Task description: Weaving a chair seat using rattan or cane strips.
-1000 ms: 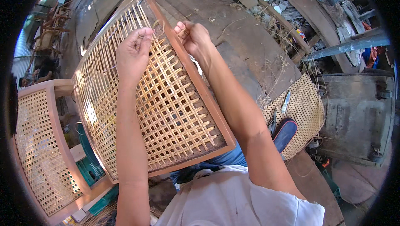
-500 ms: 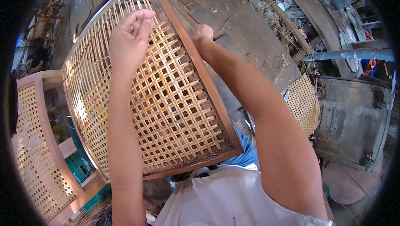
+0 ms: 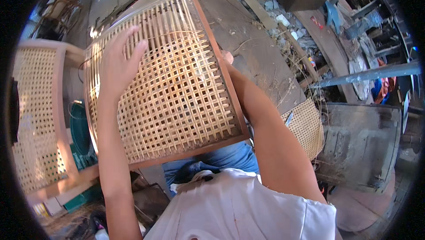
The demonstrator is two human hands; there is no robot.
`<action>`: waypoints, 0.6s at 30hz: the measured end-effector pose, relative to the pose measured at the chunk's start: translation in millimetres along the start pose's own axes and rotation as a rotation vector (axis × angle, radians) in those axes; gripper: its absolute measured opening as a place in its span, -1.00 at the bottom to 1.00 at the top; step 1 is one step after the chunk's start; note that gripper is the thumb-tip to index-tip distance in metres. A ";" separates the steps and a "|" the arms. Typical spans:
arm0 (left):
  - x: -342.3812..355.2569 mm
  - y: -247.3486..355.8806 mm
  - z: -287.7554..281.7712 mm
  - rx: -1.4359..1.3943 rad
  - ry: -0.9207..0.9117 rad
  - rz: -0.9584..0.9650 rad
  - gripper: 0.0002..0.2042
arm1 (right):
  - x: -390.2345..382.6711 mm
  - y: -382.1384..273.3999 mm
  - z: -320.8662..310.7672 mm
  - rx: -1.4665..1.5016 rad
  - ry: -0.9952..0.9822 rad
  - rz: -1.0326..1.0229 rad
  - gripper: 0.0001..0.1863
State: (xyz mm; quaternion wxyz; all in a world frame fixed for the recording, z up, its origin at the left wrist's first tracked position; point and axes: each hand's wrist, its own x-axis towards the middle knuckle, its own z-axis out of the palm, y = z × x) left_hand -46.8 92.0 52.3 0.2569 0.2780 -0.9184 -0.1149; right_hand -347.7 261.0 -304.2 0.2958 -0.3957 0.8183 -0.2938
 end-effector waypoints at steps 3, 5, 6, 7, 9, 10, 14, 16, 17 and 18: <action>-77.5 31.5 -38.1 -0.107 0.019 -0.122 -0.61 | 8.0 18.5 19.7 0.126 -0.008 -0.040 -0.69; -132.7 32.8 -46.5 -0.152 0.042 -0.152 -0.63 | 15.1 26.1 28.1 0.205 -0.002 -0.055 -0.69; -153.0 37.5 -44.8 -0.177 0.054 -0.139 -0.63 | 23.9 40.5 19.5 0.238 0.021 -0.043 -0.69; -175.8 42.8 -47.9 -0.197 0.095 -0.176 -0.63 | 39.1 36.9 5.0 0.262 0.034 -0.039 -0.68; -215.4 44.5 -46.4 -0.239 0.150 -0.209 -0.64 | 33.0 55.0 -20.0 0.318 0.062 -0.030 -0.68; -229.2 41.8 -41.6 -0.237 0.174 -0.190 -0.64 | 16.4 70.4 -49.2 0.340 0.108 -0.023 -0.68; -285.0 28.8 -49.2 -0.086 0.218 -0.332 -0.67 | -89.9 -42.4 -32.0 -0.007 -0.103 0.106 -0.67; -275.8 30.5 -39.7 -0.090 0.232 -0.314 -0.68 | -140.2 -32.8 -67.9 0.370 -0.022 0.431 -0.70; -273.1 30.9 -34.3 -0.120 0.210 -0.294 -0.68 | -164.4 -26.2 -80.1 0.373 0.007 0.461 -0.70; -271.0 31.1 -29.2 -0.080 0.236 -0.307 -0.68 | -187.2 -19.2 -89.7 0.455 -0.039 0.476 -0.73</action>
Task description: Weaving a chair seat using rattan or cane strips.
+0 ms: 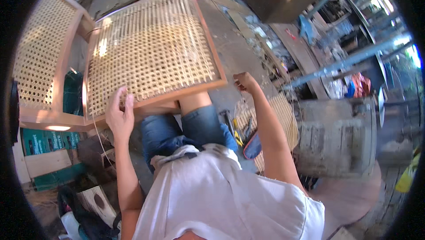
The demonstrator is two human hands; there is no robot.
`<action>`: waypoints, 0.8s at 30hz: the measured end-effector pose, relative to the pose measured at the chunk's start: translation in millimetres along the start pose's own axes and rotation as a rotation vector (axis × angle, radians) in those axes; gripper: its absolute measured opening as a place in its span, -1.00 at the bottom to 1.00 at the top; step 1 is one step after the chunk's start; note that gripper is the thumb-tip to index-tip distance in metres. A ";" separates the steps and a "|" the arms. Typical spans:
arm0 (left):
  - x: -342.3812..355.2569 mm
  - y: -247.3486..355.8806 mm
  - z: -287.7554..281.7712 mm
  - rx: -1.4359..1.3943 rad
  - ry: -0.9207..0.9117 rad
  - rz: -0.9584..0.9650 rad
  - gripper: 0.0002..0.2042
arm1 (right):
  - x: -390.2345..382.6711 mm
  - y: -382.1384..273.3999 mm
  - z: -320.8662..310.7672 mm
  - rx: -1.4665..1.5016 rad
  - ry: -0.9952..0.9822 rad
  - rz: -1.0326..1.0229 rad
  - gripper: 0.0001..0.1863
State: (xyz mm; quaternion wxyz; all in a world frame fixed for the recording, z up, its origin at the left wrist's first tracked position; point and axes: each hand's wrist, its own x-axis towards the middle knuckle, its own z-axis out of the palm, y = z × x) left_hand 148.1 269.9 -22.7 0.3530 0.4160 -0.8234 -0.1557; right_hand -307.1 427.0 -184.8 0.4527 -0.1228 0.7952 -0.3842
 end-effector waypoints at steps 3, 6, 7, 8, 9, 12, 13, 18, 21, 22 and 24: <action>-4.4 -0.9 12.2 0.094 0.094 0.162 -0.71 | -55.5 51.3 -24.2 0.162 0.013 0.059 -0.79; -12.1 -11.3 8.6 0.071 0.039 0.149 -0.68 | -89.4 111.0 -23.1 0.374 0.038 0.090 -0.81; -12.8 -15.9 8.9 0.036 0.066 0.114 -0.67 | -98.7 129.5 -22.1 0.439 0.072 0.120 -0.83; -10.1 -16.9 12.8 -0.006 0.093 0.083 -0.66 | -106.0 150.6 -27.7 0.505 0.114 0.146 -0.83; -9.7 -16.8 17.3 -0.094 0.085 0.045 -0.66 | -112.4 184.4 -32.0 0.535 0.135 0.164 -0.83; -7.2 -13.5 20.2 -0.290 0.082 0.050 -0.67 | -130.8 278.7 -20.3 0.650 0.288 0.280 -0.87; -6.9 -18.0 14.9 -0.145 0.170 0.163 -0.68 | -146.8 289.7 -4.9 0.678 0.278 0.272 -0.86; 10.8 -47.3 13.7 0.145 0.274 0.218 -0.72 | -189.0 292.9 49.7 0.772 0.258 0.269 -0.85; 7.6 -43.6 19.7 0.408 0.178 0.264 -0.72 | -178.3 260.4 53.4 0.726 0.330 0.053 -0.82; 6.7 -47.2 19.9 0.433 0.193 0.259 -0.72 | -178.2 226.6 53.5 0.712 0.357 -0.080 -0.77; 6.8 -53.0 18.7 0.401 0.239 0.326 -0.68 | -183.7 145.2 48.3 0.580 0.378 -0.423 -0.64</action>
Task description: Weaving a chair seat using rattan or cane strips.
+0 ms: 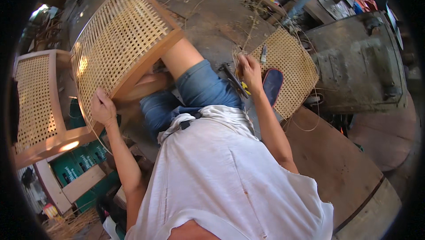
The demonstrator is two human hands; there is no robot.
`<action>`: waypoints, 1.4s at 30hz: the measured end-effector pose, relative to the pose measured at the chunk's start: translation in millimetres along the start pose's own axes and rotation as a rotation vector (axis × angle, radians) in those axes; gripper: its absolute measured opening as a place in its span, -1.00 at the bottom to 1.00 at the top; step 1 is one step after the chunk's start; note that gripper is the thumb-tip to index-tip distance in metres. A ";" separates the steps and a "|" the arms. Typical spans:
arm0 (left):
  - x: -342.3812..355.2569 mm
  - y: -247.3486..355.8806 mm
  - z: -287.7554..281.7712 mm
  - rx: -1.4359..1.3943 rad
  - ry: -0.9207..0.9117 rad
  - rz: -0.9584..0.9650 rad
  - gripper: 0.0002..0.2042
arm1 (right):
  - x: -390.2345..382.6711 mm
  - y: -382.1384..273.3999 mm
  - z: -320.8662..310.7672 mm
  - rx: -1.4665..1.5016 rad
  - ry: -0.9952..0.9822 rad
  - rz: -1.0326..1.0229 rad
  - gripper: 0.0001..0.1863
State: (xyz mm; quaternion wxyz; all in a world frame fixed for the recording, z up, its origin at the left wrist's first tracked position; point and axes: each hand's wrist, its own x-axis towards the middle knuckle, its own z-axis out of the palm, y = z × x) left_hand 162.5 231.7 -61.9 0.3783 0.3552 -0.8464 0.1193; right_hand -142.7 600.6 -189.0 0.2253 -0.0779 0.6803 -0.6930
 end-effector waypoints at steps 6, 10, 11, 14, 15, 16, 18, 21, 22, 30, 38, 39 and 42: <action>0.4 6.7 1.4 -0.075 0.038 -0.129 -0.65 | 25.5 -125.9 124.5 -0.004 -0.241 -0.304 -0.43; 9.6 10.5 3.9 -0.082 0.094 -0.116 -0.64 | 39.3 -130.6 167.8 -0.068 -0.238 -0.372 -0.35; 10.0 10.3 1.6 -0.073 0.098 -0.104 -0.64 | 40.2 -131.7 170.8 -0.076 -0.261 -0.378 -0.35; 16.9 7.8 -1.6 -0.044 0.094 -0.131 -0.62 | 39.1 -142.9 169.7 -0.013 -0.278 -0.299 -0.36; 18.9 5.8 -0.9 -0.036 0.108 -0.144 -0.62 | 40.9 -142.3 170.9 -0.015 -0.295 -0.310 -0.36; 21.7 5.3 -0.5 -0.052 0.077 -0.170 -0.61 | 42.9 -142.9 171.5 -0.029 -0.297 -0.314 -0.37; 28.4 5.2 0.1 -0.081 0.029 -0.232 -0.57 | 48.1 -143.9 177.2 -0.071 -0.287 -0.350 -0.42; 70.9 -2.1 -9.5 -0.057 -0.029 -0.287 -0.55 | 60.7 -178.7 202.4 -0.242 -0.248 -0.411 -0.44; 85.1 3.7 -10.3 -0.094 -0.076 -0.312 -0.53 | 80.3 -186.1 200.6 -0.366 -0.230 -0.480 -0.45; 138.2 -22.3 18.1 -0.407 0.112 -0.158 -0.49 | 107.1 -228.0 237.6 -0.402 -0.255 -0.426 -0.53; 190.0 -12.9 8.9 -0.095 -0.088 -0.331 -0.34 | 153.8 -256.1 262.9 -0.536 -0.307 -0.490 -0.54; 196.0 -13.5 9.0 -0.115 -0.105 -0.358 -0.30 | 159.5 -260.6 266.4 -0.533 -0.314 -0.504 -0.54; 208.6 -16.7 7.8 -0.147 -0.135 -0.395 -0.27 | 163.6 -268.4 276.9 -0.536 -0.321 -0.438 -0.52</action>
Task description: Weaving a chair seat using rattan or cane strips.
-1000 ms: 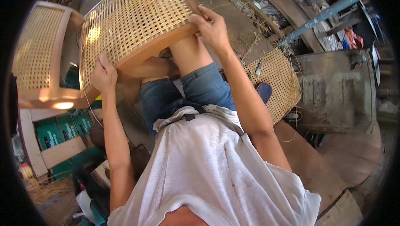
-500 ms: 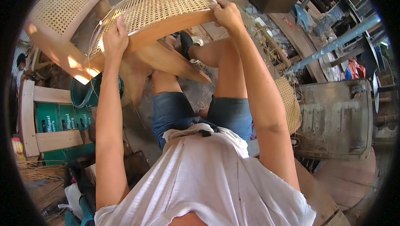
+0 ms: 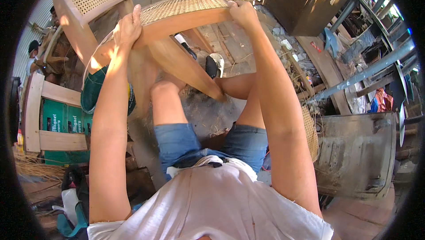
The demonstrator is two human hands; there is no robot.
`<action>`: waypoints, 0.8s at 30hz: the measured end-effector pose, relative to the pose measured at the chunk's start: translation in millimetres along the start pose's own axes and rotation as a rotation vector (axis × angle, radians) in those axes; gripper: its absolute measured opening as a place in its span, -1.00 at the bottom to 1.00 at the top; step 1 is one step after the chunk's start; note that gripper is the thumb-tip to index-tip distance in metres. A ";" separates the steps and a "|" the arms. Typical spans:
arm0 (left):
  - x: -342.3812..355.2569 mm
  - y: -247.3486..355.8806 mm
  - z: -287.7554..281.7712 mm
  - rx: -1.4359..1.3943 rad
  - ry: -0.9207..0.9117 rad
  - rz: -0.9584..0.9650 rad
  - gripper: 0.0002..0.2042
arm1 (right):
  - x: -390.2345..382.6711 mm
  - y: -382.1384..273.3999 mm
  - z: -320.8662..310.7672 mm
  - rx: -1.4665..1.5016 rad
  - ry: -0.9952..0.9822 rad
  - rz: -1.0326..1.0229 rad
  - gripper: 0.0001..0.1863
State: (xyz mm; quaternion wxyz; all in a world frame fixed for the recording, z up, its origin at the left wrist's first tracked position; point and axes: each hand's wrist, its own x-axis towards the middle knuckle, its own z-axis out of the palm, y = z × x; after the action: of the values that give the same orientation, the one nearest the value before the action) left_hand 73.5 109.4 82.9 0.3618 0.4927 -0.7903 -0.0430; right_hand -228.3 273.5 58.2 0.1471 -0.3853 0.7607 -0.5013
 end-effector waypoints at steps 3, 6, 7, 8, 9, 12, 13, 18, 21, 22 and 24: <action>20.6 -6.2 3.4 0.027 -0.033 -0.009 -0.31 | 17.7 -1.5 4.2 -0.020 0.023 -0.056 -0.55; 30.1 0.0 6.1 0.062 -0.062 -0.017 -0.30 | 33.7 0.8 1.4 -0.007 0.040 -0.080 -0.55; 29.5 3.0 6.8 0.061 -0.072 -0.022 -0.26 | 35.7 0.9 -2.6 0.001 -0.008 -0.025 -0.52; 29.6 5.6 6.1 0.065 -0.068 -0.026 -0.26 | 37.5 0.8 -3.9 0.008 -0.055 0.030 -0.48; 29.7 8.1 5.0 0.049 -0.071 -0.012 -0.26 | 38.8 1.0 -4.0 0.010 -0.060 0.027 -0.48; 33.0 -1.5 2.5 0.034 -0.064 0.012 -0.26 | 33.1 -10.6 1.2 0.054 -0.099 0.051 -0.46; 36.0 -3.4 3.8 0.016 -0.059 0.029 -0.27 | 35.8 -10.9 1.5 0.056 -0.083 0.072 -0.46; 41.5 -3.1 11.4 -0.016 -0.027 0.045 -0.31 | 41.6 -13.0 -3.5 0.058 -0.097 0.108 -0.46; 43.9 -14.4 11.5 -0.056 0.002 0.094 -0.34 | 32.2 -26.8 -0.8 0.052 -0.153 0.161 -0.47; 44.9 -15.2 11.6 -0.103 0.007 0.149 -0.36 | 31.9 -27.3 -0.6 0.044 -0.140 0.171 -0.47; 44.1 -16.2 14.4 -0.153 0.009 0.157 -0.35 | 31.8 -28.6 -1.0 0.025 -0.127 0.174 -0.48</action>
State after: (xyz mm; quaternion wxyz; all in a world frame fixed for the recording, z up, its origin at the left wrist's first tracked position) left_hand 65.6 61.2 88.8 0.4042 0.4005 -0.8191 -0.0729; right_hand -237.3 245.1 88.9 0.2427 -0.3467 0.7742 -0.4705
